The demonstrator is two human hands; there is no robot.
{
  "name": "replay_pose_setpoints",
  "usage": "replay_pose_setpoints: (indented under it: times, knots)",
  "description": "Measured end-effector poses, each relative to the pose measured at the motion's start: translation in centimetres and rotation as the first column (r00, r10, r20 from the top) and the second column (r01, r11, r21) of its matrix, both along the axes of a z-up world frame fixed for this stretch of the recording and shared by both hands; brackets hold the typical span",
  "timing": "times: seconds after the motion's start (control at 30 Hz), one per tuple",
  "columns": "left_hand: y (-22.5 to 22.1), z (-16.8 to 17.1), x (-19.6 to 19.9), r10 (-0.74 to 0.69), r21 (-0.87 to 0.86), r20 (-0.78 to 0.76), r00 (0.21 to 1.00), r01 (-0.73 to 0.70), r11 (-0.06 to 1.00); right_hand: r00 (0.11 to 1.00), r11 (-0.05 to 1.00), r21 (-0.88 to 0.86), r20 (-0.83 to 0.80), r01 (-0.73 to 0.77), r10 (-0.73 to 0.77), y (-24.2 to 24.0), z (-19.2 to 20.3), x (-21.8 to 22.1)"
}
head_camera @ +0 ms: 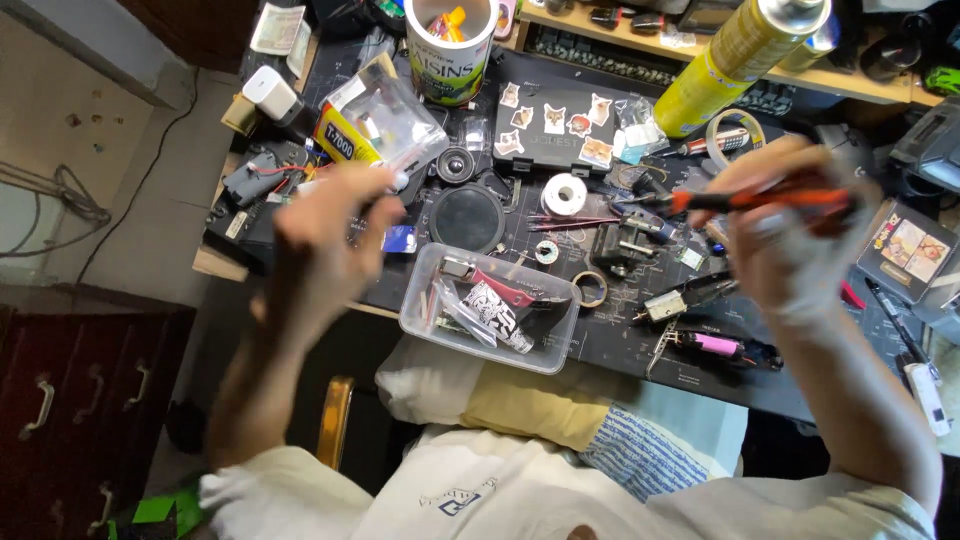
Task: Disassembling the casing and internal components of a small electronic device using a screwdriver and soldering iron.
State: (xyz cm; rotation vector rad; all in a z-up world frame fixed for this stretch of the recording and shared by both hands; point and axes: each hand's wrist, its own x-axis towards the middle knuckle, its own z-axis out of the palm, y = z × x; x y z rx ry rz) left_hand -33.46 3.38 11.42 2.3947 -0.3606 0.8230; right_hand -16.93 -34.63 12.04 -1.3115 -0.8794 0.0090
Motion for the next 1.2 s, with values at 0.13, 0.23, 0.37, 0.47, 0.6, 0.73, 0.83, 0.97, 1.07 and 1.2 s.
replay_pose_setpoints:
  times: [0.13, 0.23, 0.37, 0.47, 0.6, 0.73, 0.83, 0.97, 1.07, 1.2]
  knots:
    - [4.1, -1.9, 4.1, 0.199, 0.402, -0.186, 0.962, -0.110, 0.909, 0.971, 0.974, 0.015, 0.069, 0.227, -0.227, -2.0, -0.6, 2.0]
    - [4.8, -5.9, 7.8, 0.339, 0.674, -0.238, 0.910, -0.096, 0.732, 0.971, 0.973, -0.053, 0.092, 0.226, -0.220, -1.7, -0.1, 2.1]
    - [3.2, -10.5, 11.7, 0.336, 0.834, -0.077, 0.939, -0.124, 0.537, 0.970, 0.968, -0.087, -0.030, 0.237, -0.240, -2.4, -1.2, 2.5]
    - [-0.3, -8.5, 11.1, 0.211, 0.772, -0.145, 0.967, -0.023, 0.635, 0.948, 0.945, -0.075, 0.009, 0.317, -0.317, -3.5, -1.1, 2.5]
    - [-4.3, -3.7, 7.7, -0.028, 0.578, -0.415, 0.909, 0.287, 0.764, 0.917, 0.905, -0.177, -0.029, 0.387, -0.398, -8.2, -2.9, 1.4]
    - [-6.0, -4.9, 4.0, -0.265, 0.400, -0.468, 0.843, 0.470, 0.787, 0.876, 0.807, -0.386, 0.004, 0.446, -0.482, -12.2, -5.5, -2.6]
    - [-7.1, -8.1, 2.3, -0.304, 0.419, -0.416, 0.857, 0.477, 0.772, 0.905, 0.755, -0.524, 0.076, 0.394, -0.419, -10.0, -3.8, -5.8]
    - [-7.2, -10.8, 2.1, -0.185, 0.579, -0.460, 0.868, 0.452, 0.678, 0.955, 0.696, -0.707, 0.278, 0.129, 0.106, -5.5, -5.0, -7.5]
    - [-6.6, -10.6, 2.7, -0.184, 0.632, -0.488, 0.853, 0.491, 0.599, 0.833, 0.580, -0.752, 0.511, 0.314, 0.212, -1.2, -8.6, -8.9]
    - [-5.7, -8.2, 2.4, -0.180, 0.652, -0.422, 0.888, 0.436, 0.620, 0.774, 0.421, -0.814, 0.547, 0.401, 0.320, 2.1, -11.1, -9.0]
